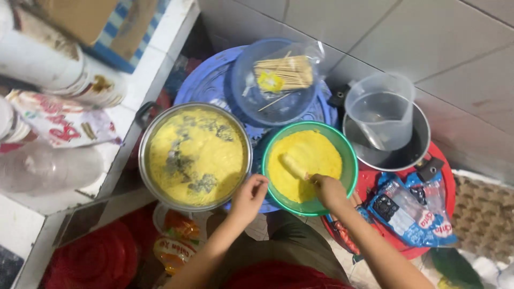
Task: Preparing corn dogs by skewering sausages, dipping them in batter and breadcrumbs, and deep frying them.
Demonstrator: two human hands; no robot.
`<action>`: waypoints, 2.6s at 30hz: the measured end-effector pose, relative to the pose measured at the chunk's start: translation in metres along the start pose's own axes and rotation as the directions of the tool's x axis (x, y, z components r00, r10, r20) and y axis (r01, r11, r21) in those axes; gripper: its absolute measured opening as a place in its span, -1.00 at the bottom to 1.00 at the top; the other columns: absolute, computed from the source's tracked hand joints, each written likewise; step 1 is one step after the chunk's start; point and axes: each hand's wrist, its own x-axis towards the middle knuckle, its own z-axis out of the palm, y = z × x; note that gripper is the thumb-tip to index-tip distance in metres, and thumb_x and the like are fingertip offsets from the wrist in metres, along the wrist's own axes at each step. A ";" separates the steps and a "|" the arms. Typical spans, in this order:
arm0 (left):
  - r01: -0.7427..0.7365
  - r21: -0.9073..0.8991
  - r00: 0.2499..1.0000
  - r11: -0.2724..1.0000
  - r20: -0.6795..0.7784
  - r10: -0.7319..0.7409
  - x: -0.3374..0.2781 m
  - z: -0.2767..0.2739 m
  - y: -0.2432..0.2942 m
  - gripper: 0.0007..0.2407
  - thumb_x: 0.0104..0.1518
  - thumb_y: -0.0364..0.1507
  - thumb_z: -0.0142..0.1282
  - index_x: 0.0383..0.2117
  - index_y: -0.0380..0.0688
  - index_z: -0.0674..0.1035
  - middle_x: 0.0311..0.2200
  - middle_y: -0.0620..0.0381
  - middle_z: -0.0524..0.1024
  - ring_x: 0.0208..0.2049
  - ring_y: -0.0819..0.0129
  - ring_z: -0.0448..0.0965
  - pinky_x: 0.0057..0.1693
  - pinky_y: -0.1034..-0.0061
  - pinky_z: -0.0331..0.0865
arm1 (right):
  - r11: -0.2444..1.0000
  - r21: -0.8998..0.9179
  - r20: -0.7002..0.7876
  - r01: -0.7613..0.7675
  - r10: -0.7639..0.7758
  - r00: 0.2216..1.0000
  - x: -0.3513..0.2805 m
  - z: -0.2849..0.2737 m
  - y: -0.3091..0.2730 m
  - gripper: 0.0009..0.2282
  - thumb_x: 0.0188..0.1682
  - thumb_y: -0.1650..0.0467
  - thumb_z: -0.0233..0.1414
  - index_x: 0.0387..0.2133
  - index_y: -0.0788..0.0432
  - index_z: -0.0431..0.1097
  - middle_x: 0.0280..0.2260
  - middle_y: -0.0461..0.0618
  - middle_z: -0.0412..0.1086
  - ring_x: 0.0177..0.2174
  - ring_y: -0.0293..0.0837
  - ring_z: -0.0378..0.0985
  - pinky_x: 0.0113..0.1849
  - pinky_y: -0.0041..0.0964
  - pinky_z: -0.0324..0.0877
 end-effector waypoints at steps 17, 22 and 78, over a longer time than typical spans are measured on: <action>0.050 0.157 0.983 0.986 0.169 -0.077 0.012 0.021 -0.013 -0.89 0.23 -0.42 0.10 -0.21 -0.13 0.59 -0.66 0.21 0.43 -0.64 0.51 0.37 -0.43 0.53 0.25 | 0.935 -0.304 -0.100 0.183 -0.222 0.970 0.020 0.067 0.023 -0.69 -0.04 0.46 -0.07 -0.05 0.02 0.48 -0.28 0.20 0.54 -0.32 0.17 0.65 -0.30 0.05 0.52; 0.061 0.094 0.983 0.994 0.167 -0.076 0.011 0.017 -0.017 -0.89 0.25 -0.44 0.09 -0.19 -0.16 0.56 -0.62 0.25 0.42 -0.60 0.55 0.34 -0.41 0.54 0.24 | 0.957 -0.216 -0.184 0.191 -0.232 0.955 0.032 0.054 0.025 -0.76 -0.03 0.36 -0.02 -0.12 0.06 0.47 -0.20 0.18 0.53 -0.26 0.20 0.62 -0.25 0.06 0.50; 0.185 -0.617 0.978 0.765 0.041 -0.204 0.036 -0.048 -0.043 -0.76 0.28 -0.31 0.05 -0.11 -0.22 0.56 -0.34 0.13 0.56 -0.33 0.41 0.56 -0.13 0.49 0.44 | 0.925 0.323 -0.163 0.202 -0.156 0.974 -0.040 -0.045 -0.097 -0.83 -0.04 0.34 0.15 -0.39 0.23 0.51 -0.55 -0.02 0.52 -0.57 -0.17 0.56 -0.46 -0.25 0.43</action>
